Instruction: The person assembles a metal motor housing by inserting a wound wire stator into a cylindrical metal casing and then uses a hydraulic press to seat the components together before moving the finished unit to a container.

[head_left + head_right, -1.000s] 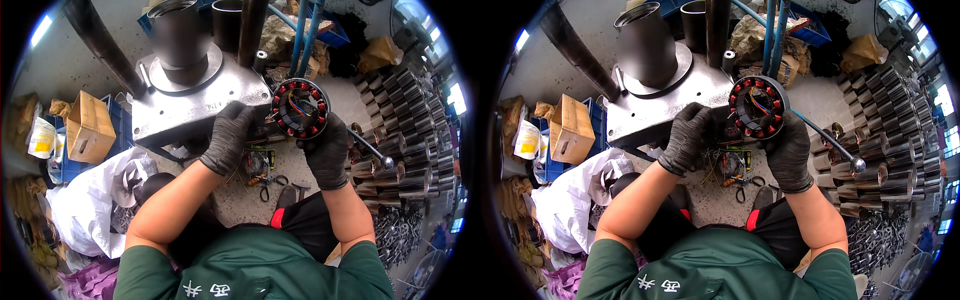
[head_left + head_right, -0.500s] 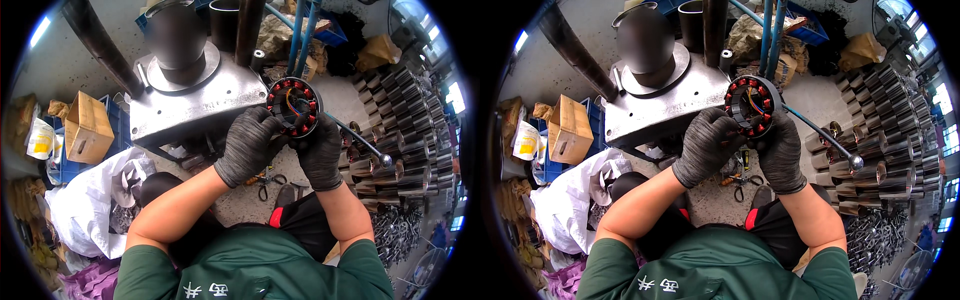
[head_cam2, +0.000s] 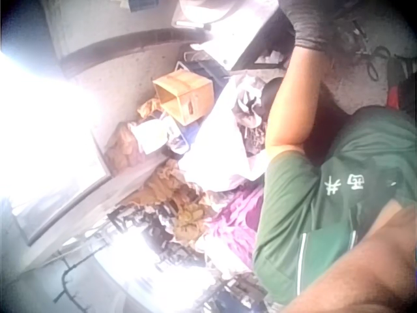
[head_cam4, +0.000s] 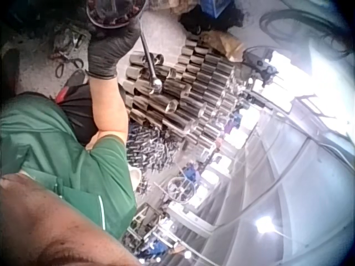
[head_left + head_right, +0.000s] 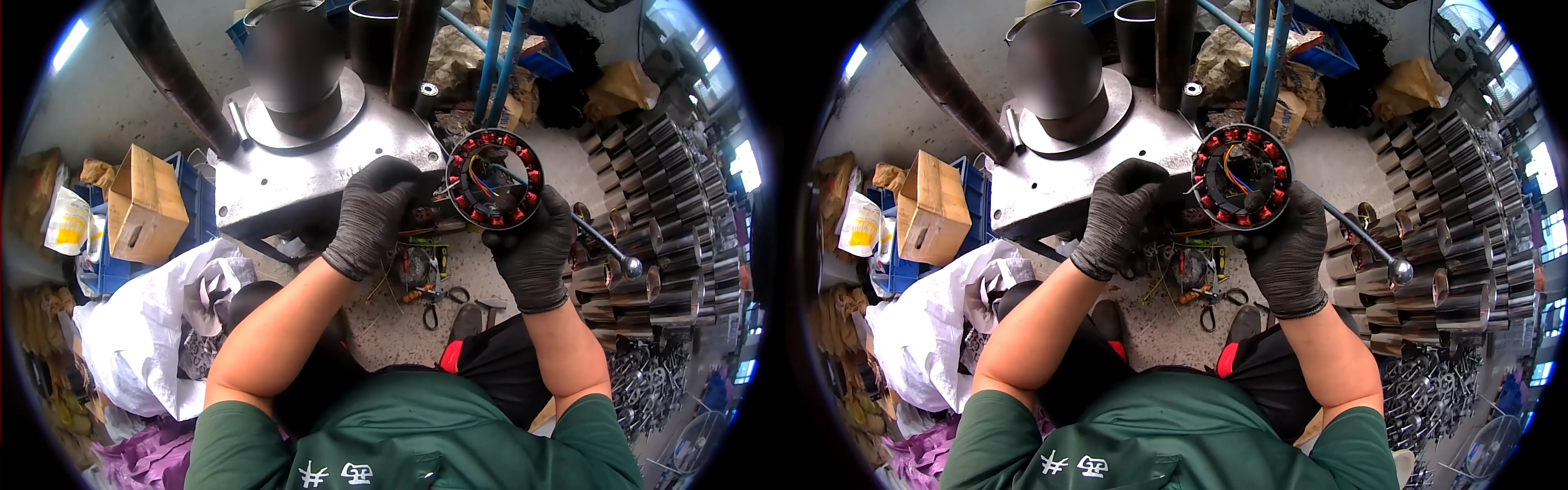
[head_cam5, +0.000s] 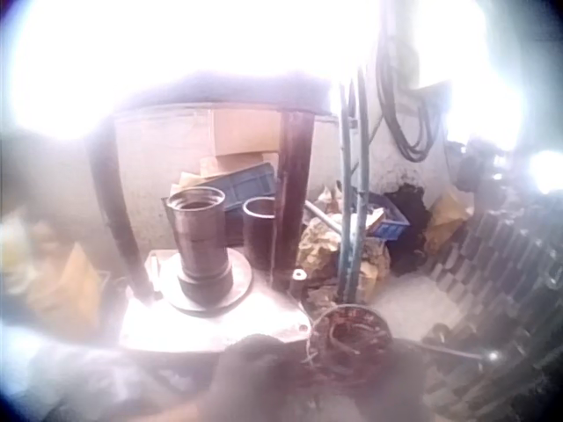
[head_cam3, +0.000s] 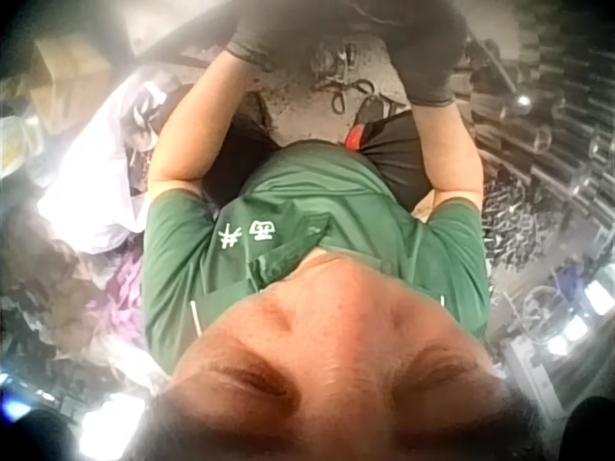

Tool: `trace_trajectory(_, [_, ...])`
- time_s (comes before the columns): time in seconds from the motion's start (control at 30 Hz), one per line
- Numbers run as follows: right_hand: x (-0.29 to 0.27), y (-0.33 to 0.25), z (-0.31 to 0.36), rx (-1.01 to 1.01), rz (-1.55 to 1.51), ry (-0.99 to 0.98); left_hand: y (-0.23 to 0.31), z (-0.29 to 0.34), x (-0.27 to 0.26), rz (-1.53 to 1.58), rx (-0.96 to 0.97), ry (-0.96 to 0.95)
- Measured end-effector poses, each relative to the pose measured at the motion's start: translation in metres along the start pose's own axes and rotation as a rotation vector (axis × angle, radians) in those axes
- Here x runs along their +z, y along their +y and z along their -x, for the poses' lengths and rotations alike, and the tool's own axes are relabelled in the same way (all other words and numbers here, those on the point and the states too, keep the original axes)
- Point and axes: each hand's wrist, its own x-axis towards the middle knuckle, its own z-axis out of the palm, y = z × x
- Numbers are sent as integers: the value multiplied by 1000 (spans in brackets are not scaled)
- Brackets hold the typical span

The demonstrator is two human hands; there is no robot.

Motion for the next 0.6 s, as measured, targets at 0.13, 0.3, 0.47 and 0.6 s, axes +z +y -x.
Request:
trace_trajectory(0.13, [5, -1, 2, 18, -2, -16, 11, 14, 18, -6, 79, 6])
trace_trajectory(0.3, [6, 2, 1, 14, 6, -11, 8, 15, 17, -477, 273, -123])
trace_trajectory(0.47, [-4, -1, -1, 42, 22, -51, 10, 17, 15, 92, 114, -45])
trace_trajectory(0.6, [-6, -3, -2, 42, 16, -57, 11, -1, -2, -445, 438, 284])
